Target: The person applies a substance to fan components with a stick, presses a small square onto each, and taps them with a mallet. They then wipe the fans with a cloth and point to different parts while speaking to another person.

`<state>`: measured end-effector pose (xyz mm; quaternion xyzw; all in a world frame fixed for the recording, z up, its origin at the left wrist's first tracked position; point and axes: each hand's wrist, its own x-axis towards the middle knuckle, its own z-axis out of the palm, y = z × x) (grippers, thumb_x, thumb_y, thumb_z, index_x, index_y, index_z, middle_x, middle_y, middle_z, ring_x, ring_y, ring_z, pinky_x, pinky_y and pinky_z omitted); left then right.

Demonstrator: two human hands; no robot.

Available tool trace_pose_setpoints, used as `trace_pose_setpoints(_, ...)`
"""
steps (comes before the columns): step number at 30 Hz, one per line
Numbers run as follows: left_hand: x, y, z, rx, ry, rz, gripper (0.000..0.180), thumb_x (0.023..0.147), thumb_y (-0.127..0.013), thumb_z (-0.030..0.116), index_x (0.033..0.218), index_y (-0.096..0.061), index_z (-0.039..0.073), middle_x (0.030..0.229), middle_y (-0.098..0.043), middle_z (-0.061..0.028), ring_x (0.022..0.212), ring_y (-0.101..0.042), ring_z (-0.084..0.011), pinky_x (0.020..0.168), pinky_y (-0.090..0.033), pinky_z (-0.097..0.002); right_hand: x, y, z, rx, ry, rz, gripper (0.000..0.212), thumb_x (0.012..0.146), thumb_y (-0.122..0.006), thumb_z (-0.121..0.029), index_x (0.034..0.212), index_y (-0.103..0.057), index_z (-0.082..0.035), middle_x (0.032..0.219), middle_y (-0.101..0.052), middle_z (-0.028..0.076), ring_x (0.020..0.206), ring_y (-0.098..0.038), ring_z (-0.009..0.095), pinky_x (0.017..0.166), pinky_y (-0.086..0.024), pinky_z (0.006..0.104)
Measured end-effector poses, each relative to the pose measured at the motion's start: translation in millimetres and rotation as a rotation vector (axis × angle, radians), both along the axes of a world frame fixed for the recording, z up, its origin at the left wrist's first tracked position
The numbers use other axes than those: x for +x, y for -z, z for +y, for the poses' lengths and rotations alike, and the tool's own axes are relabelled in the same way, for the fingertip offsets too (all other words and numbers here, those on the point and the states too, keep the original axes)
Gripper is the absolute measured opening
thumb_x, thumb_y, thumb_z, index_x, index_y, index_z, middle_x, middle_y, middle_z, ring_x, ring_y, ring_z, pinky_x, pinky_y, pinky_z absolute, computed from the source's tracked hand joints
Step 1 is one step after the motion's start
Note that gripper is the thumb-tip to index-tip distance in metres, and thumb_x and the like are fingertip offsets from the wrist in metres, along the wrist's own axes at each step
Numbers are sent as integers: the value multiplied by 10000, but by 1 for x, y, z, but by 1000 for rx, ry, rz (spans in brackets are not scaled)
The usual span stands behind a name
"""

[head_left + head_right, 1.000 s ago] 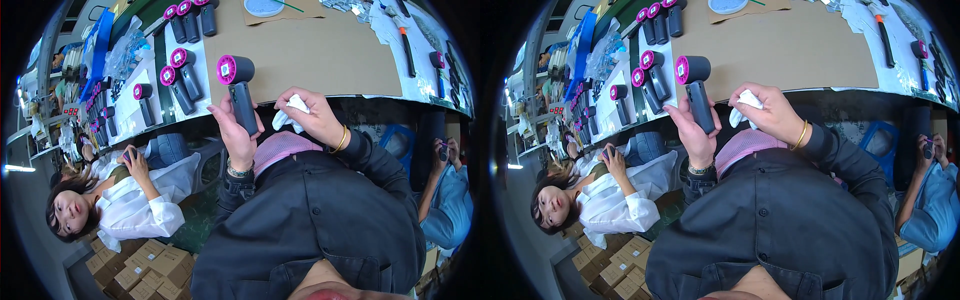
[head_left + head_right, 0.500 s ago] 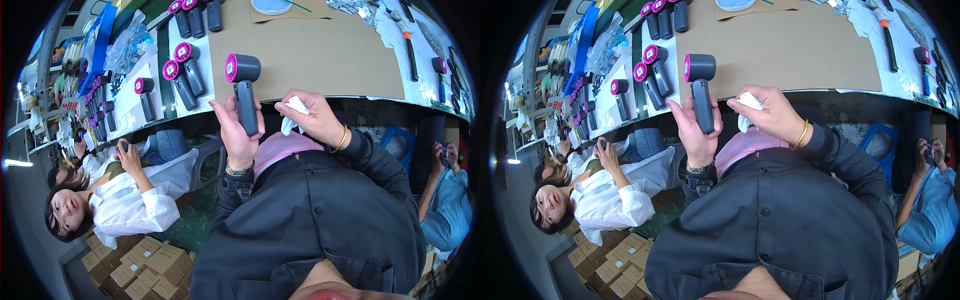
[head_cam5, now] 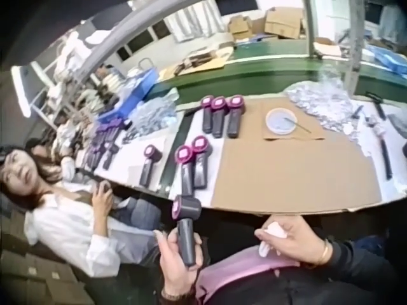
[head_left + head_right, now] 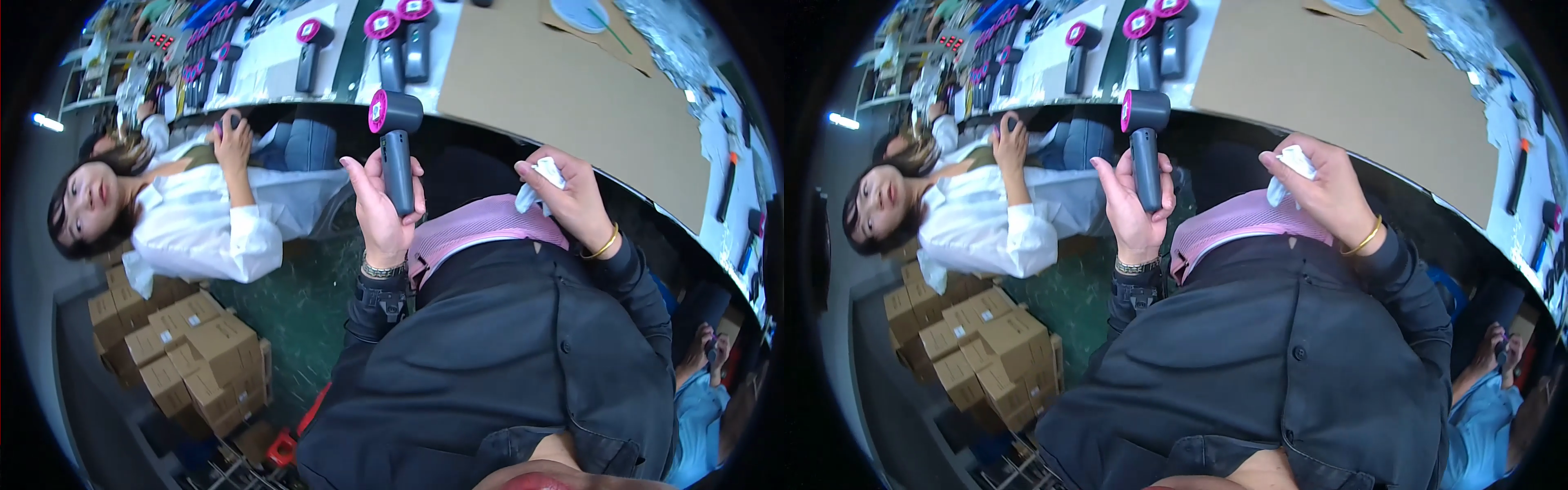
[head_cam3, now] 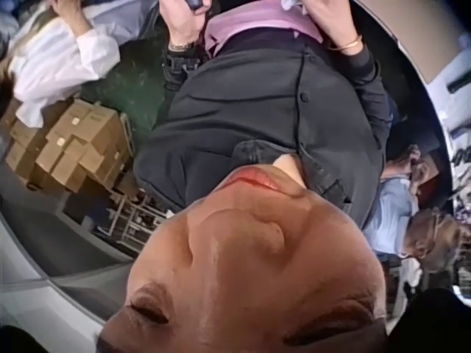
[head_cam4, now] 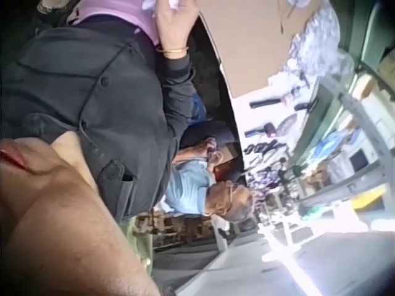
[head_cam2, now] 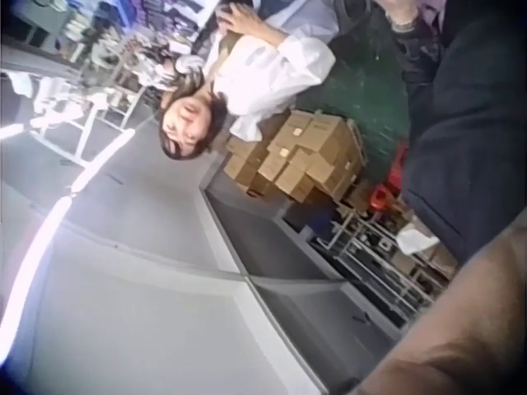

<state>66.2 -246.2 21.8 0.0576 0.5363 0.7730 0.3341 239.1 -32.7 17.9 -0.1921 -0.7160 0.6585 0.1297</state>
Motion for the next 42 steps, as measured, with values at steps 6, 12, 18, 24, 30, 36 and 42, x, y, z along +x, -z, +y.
trace_pose_setpoints(6, -2, 12, -36, 37, -105, -112, 845, 1055, -158, 765, 1251, -516, 24, 939, -638, -114, 483, -503, -116, 362, -279, -221, -20, -10, -11, 200, -147, -40, 201, 998, -752, -199, 960, -713, -5, 788, -681, 28, 725, -627, 92, 668, -494, 258)
trace_pose_setpoints(12, -11, 25, -55, 5, -103, -169, 852, 1055, -160, 766, 1266, -515, 21, 935, -641, -113, 480, -498, -114, 365, -281, -223, -43, -15, -20, 373, -286, -85, 207, 975, -766, -210, 963, -718, -9, 806, -688, 92, 711, -659, 205, 701, -529, 318)
trace_pose_setpoints(18, -27, 36, -56, -127, -81, -125, 863, 1059, -149, 760, 1297, -520, 18, 929, -642, -110, 468, -484, -108, 370, -282, -222, -75, -11, -21, 414, -399, -134, 208, 963, -770, -211, 962, -722, -8, 839, -708, 129, 737, -689, 280, 725, -546, 352)
trace_pose_setpoints(24, -34, 42, -59, -152, -32, -201, 868, 1063, -142, 751, 1324, -519, 14, 914, -642, -102, 461, -481, -103, 375, -285, -220, -90, -10, -25, 439, -455, -189, 194, 957, -770, -208, 959, -728, -18, 852, -715, 156, 770, -707, 322, 724, -550, 376)
trace_pose_setpoints(30, -33, 38, -60, -311, -96, -62, 842, 1084, -166, 715, 1366, -520, 5, 901, -647, -82, 478, -522, -93, 383, -312, -218, -97, -6, -31, 434, -469, -191, 185, 951, -774, -200, 951, -725, -22, 837, -706, 161, 762, -701, 335, 709, -546, 386)
trace_pose_setpoints(36, -26, 23, -53, -451, -198, 215, 803, 1107, -185, 669, 1420, -504, 2, 925, -653, -76, 498, -551, -90, 394, -340, -217, -98, -5, -32, 471, -480, -139, 184, 933, -786, -190, 926, -717, -20, 840, -708, 163, 766, -702, 356, 701, -548, 394)
trace_pose_setpoints(42, -16, 7, -52, -426, -291, 233, 795, 1109, -185, 666, 1411, -514, 8, 947, -649, -85, 486, -525, -97, 383, -326, -214, -96, -15, -38, 475, -460, -70, 187, 924, -793, -189, 909, -714, -20, 836, -706, 164, 771, -704, 361, 698, -552, 399)
